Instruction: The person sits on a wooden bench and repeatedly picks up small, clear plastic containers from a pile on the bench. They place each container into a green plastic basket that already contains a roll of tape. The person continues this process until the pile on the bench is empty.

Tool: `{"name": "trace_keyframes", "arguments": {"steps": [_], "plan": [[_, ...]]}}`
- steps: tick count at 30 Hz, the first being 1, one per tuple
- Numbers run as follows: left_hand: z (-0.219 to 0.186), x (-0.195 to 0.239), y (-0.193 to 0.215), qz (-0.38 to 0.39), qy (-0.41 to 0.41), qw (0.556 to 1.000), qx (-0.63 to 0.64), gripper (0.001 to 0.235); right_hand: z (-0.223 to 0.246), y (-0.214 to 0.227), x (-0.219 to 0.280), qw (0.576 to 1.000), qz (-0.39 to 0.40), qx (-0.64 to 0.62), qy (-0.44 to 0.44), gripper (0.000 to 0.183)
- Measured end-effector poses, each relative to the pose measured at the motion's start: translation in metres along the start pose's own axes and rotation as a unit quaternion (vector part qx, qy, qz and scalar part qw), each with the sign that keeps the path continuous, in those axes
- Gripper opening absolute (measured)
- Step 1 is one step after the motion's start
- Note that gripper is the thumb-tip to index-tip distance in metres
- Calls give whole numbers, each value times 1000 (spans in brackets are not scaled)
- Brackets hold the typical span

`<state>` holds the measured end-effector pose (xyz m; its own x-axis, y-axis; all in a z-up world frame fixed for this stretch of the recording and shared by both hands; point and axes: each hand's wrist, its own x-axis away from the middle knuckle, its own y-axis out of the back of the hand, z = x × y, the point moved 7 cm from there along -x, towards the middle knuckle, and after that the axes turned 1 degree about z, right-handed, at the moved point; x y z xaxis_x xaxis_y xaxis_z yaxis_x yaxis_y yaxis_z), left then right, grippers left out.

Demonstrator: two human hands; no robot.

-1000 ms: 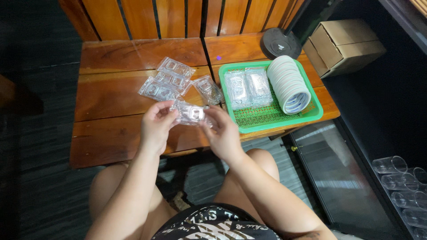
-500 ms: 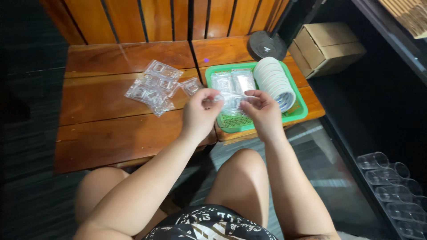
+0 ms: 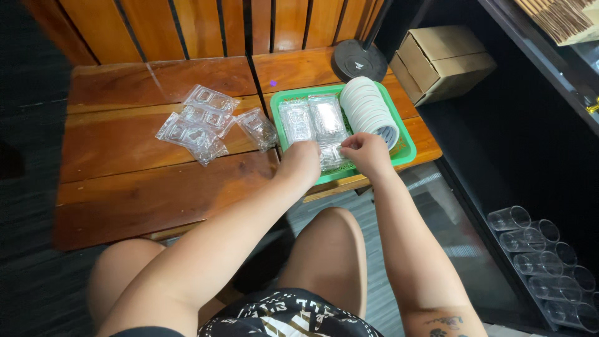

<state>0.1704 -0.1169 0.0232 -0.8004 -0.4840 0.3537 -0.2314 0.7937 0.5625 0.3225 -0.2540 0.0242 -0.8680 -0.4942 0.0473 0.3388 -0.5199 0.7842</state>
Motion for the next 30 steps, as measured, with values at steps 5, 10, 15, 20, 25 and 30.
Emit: {"name": "trace_keyframes", "arguments": {"steps": [5, 10, 15, 20, 25, 30], "plan": [[-2, -38, -19, 28, -23, 991, -130, 41, -4, -15, -15, 993, 55, 103, -13, 18], [-15, -35, -26, 110, 15, 980, -163, 55, -13, -31, -28, 984, 69, 162, -17, 19], [-6, -53, -43, 141, 54, 971, -183, 61, -3, -32, -25, 979, 88, 181, -28, 18], [-21, -30, -31, 146, 22, 963, -225, 56, 5, -34, -22, 974, 87, 206, -33, 19], [-23, -25, -32, 152, 15, 956, -250, 54, 11, -33, -17, 970, 91, 221, -47, 18], [-13, -31, -31, 112, -21, 965, -234, 48, 21, -28, -11, 968, 102, 224, -46, 22]]}}
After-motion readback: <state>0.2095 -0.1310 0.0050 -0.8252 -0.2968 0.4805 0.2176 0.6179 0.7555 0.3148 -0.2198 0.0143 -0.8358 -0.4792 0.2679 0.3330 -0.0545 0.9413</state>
